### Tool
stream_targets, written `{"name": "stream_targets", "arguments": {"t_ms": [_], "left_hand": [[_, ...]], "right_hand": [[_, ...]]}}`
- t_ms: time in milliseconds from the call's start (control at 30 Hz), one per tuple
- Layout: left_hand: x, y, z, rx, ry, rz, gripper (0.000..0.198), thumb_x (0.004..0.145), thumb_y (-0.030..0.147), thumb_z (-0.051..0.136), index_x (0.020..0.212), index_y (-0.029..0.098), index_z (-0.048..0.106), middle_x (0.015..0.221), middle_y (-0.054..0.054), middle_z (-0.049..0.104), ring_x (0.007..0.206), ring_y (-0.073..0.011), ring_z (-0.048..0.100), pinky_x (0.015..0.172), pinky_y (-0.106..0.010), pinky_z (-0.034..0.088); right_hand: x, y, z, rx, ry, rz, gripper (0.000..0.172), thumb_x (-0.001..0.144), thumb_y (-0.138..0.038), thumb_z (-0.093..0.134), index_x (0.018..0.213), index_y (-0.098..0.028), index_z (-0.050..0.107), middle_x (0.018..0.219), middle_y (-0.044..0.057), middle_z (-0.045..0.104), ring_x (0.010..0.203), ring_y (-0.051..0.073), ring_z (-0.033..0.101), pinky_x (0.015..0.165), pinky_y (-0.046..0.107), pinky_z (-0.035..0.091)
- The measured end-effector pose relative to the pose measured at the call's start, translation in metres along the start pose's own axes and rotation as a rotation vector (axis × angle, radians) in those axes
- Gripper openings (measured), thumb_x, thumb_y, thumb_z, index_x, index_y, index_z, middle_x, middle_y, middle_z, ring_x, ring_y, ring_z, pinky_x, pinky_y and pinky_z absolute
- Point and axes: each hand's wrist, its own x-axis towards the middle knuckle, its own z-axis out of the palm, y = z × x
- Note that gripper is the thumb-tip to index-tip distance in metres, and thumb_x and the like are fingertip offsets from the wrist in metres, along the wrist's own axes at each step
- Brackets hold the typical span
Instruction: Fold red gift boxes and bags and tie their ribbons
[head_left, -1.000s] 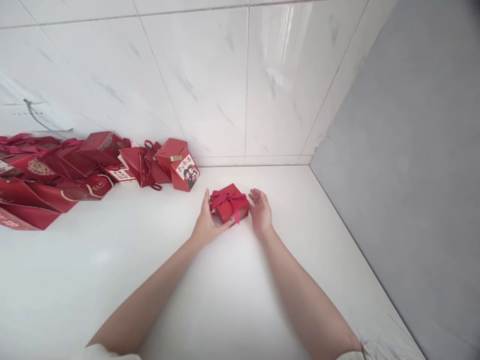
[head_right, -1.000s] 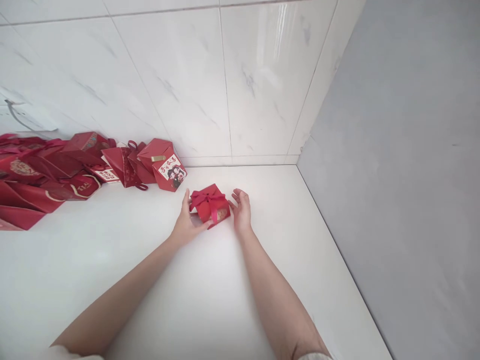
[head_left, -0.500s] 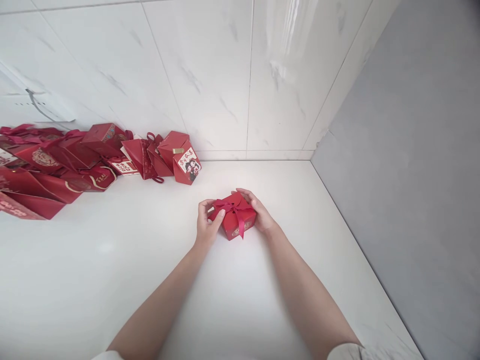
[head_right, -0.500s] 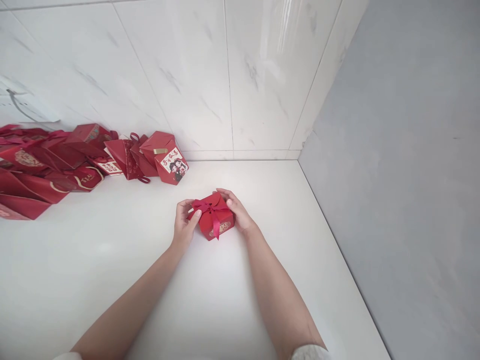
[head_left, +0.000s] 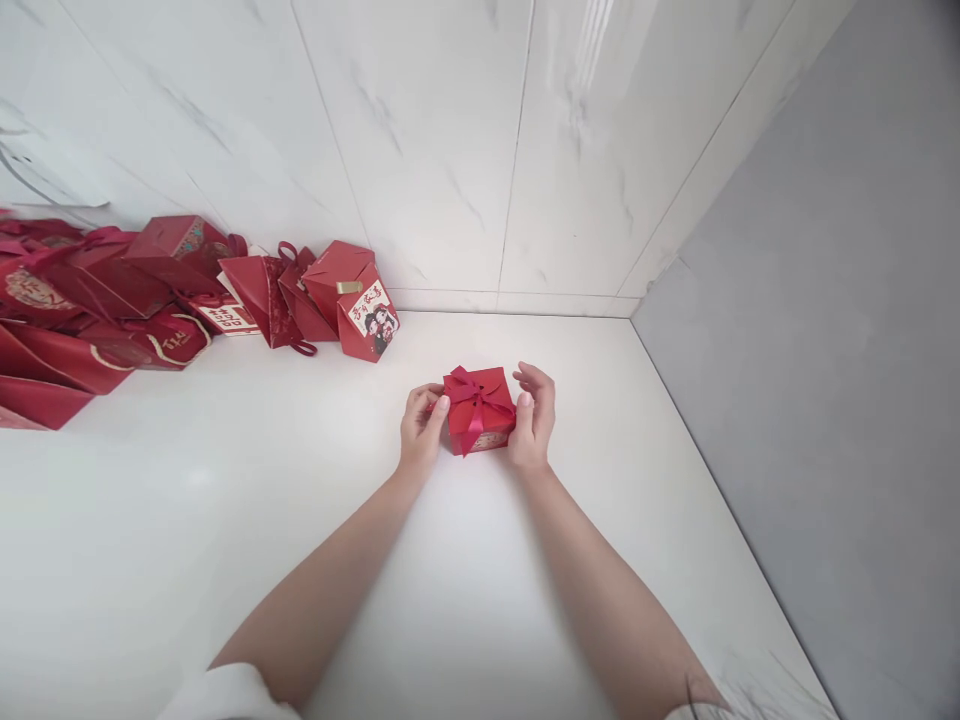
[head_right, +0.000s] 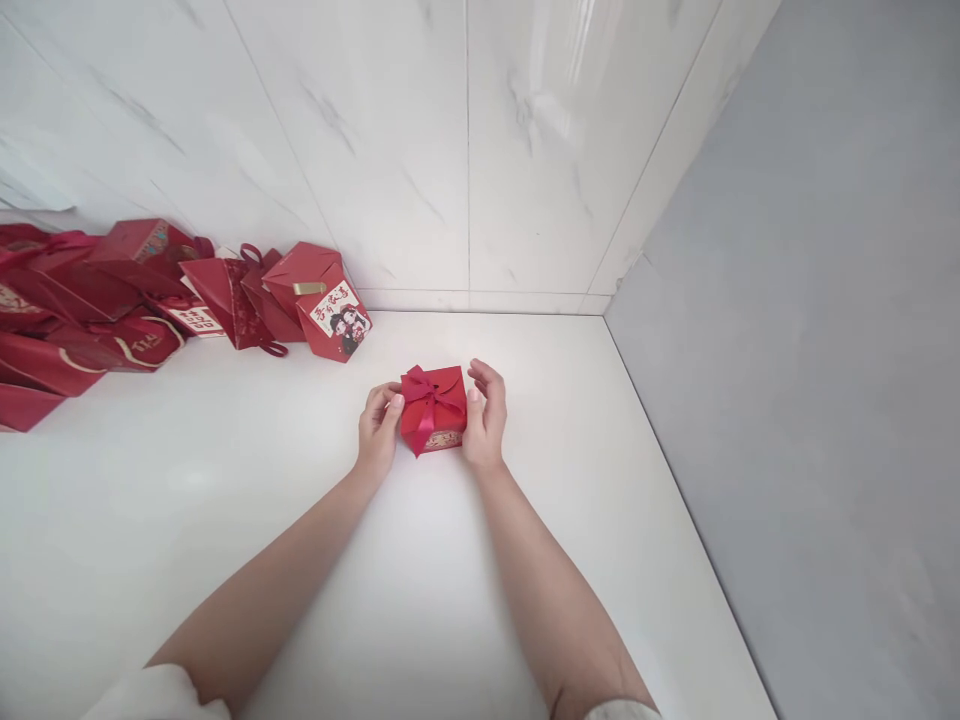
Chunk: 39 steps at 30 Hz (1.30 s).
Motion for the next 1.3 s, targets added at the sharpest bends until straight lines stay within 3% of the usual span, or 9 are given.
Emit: {"name": "stream_targets", "arguments": {"t_ms": [67,167,267,433,667,967,1100,1200,1300], "left_hand": [[-0.002,0.001,-0.005,-0.021,-0.048,-0.043,0.038,0.09,0.055,0.06,0.075,0.02,0.06,0.115,-0.008,0.058,0.109,-0.022,0.058,0.094,-0.033,0.048],[-0.003,0.001,-0.011,-0.105,-0.106,-0.096,0.036,0.089,0.05,0.063,0.069,0.019,0.063,0.117,-0.008,0.059,0.112,-0.0234,0.057,0.097,-0.034,0.047],[-0.001,0.0,-0.015,-0.14,-0.09,-0.107,0.032,0.087,0.043,0.064,0.064,0.02,0.062,0.102,-0.006,0.058,0.099,-0.0214,0.057,0.088,-0.034,0.048],[-0.002,0.002,-0.02,-0.201,-0.182,-0.167,0.036,0.085,0.039,0.063,0.055,0.02,0.054,0.067,-0.003,0.045,0.065,-0.0168,0.043,0.063,-0.032,0.038],[0.0,0.005,-0.02,-0.314,-0.278,-0.193,0.036,0.089,0.048,0.058,0.068,0.019,0.061,0.07,-0.004,0.051,0.069,-0.0177,0.045,0.066,-0.032,0.037],[0.002,0.005,-0.02,-0.327,-0.302,-0.264,0.025,0.077,0.037,0.067,0.061,0.019,0.06,0.064,-0.003,0.053,0.066,-0.0163,0.047,0.067,-0.031,0.039],[0.001,0.008,-0.023,-0.374,-0.461,-0.375,0.027,0.074,0.04,0.07,0.06,0.018,0.063,0.055,0.0,0.05,0.05,-0.0109,0.038,0.053,-0.027,0.028],[-0.002,0.008,-0.025,-0.365,-0.655,-0.466,0.032,0.075,0.047,0.072,0.066,0.017,0.07,0.041,0.002,0.042,0.04,-0.009,0.032,0.046,-0.026,0.02],[-0.003,0.008,-0.028,-0.333,-0.869,-0.522,0.036,0.073,0.052,0.075,0.073,0.016,0.076,0.037,0.001,0.045,0.035,-0.009,0.033,0.042,-0.026,0.018]], "right_hand": [[-0.003,0.0,-0.001,-0.185,0.062,-0.208,0.042,0.098,-0.05,0.041,0.131,-0.028,0.057,0.134,0.011,0.056,0.127,0.028,0.054,0.109,0.051,0.041],[-0.008,0.002,0.002,-0.391,0.035,-0.471,0.036,0.092,-0.045,0.053,0.123,-0.029,0.063,0.127,0.012,0.059,0.121,0.031,0.057,0.109,0.055,0.04],[-0.009,0.003,0.007,-0.537,0.021,-0.569,0.02,0.089,-0.031,0.059,0.107,-0.03,0.069,0.119,0.008,0.064,0.109,0.027,0.063,0.112,0.055,0.036],[-0.005,0.002,0.008,-0.65,0.082,-0.532,0.022,0.092,-0.025,0.053,0.104,-0.031,0.071,0.112,0.006,0.067,0.102,0.022,0.067,0.113,0.051,0.036],[-0.006,-0.002,0.009,-0.632,-0.012,-0.52,0.034,0.093,-0.027,0.053,0.123,-0.033,0.066,0.118,0.006,0.065,0.108,0.023,0.065,0.118,0.051,0.028],[-0.004,-0.003,0.01,-0.601,-0.013,-0.507,0.021,0.094,-0.028,0.052,0.107,-0.03,0.07,0.122,0.007,0.061,0.116,0.025,0.06,0.118,0.053,0.028],[-0.004,-0.003,0.009,-0.588,-0.014,-0.516,0.02,0.094,-0.028,0.053,0.109,-0.028,0.067,0.122,0.007,0.062,0.116,0.026,0.059,0.117,0.054,0.029],[-0.004,-0.003,0.009,-0.583,-0.025,-0.499,0.023,0.095,-0.029,0.05,0.113,-0.028,0.064,0.121,0.008,0.063,0.115,0.026,0.061,0.114,0.053,0.035],[-0.004,-0.002,0.008,-0.541,-0.077,-0.453,0.027,0.096,-0.03,0.048,0.118,-0.028,0.063,0.123,0.01,0.062,0.116,0.027,0.06,0.106,0.051,0.044]]}}
